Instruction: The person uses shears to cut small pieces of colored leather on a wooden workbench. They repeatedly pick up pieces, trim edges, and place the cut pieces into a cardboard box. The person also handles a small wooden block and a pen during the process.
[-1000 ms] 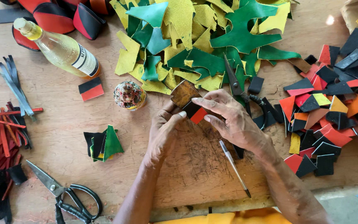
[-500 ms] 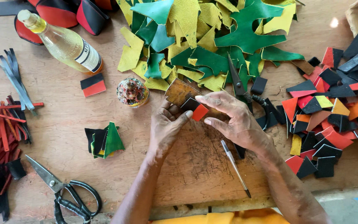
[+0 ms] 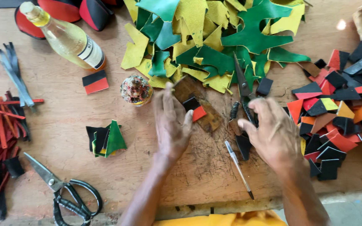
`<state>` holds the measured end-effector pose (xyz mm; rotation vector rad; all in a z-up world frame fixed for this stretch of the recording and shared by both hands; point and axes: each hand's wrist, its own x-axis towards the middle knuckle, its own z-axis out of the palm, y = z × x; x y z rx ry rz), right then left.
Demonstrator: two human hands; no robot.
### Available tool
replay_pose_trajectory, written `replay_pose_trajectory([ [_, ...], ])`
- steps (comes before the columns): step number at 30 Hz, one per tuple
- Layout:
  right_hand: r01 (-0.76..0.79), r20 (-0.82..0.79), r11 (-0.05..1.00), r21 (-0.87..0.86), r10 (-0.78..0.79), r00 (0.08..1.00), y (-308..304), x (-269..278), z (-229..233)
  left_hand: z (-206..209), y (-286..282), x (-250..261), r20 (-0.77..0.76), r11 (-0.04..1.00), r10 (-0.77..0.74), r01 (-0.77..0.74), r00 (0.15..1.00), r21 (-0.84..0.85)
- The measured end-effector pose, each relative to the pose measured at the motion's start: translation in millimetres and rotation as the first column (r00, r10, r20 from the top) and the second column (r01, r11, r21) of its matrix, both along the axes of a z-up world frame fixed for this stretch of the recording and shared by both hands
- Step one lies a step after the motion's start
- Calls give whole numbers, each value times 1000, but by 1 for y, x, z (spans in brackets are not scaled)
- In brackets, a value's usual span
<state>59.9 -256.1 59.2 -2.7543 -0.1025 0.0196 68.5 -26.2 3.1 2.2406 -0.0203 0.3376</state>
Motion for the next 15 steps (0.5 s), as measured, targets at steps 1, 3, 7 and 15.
replay_pose_trajectory([
  [1, -4, 11, 1000, 5, 4, 1000, -5, -4, 0, 1, -3, -1, 81, 998, 28, -32, 996, 49],
  [3, -17, 32, 1000, 16, 17, 999, -11, -9, -4, 2, -6, -5, 243, 984, 75, -111, 967, 140],
  [7, 169, -165, 975, 143, -145, 976, -23, -4, -19, -1, -7, -7, 10, 983, -16, 14, 1000, 186],
  [15, 272, -419, 733, 624, 20, 908, -66, 11, -36, -19, -10, -5, 23, 985, -64, 67, 998, -157],
])
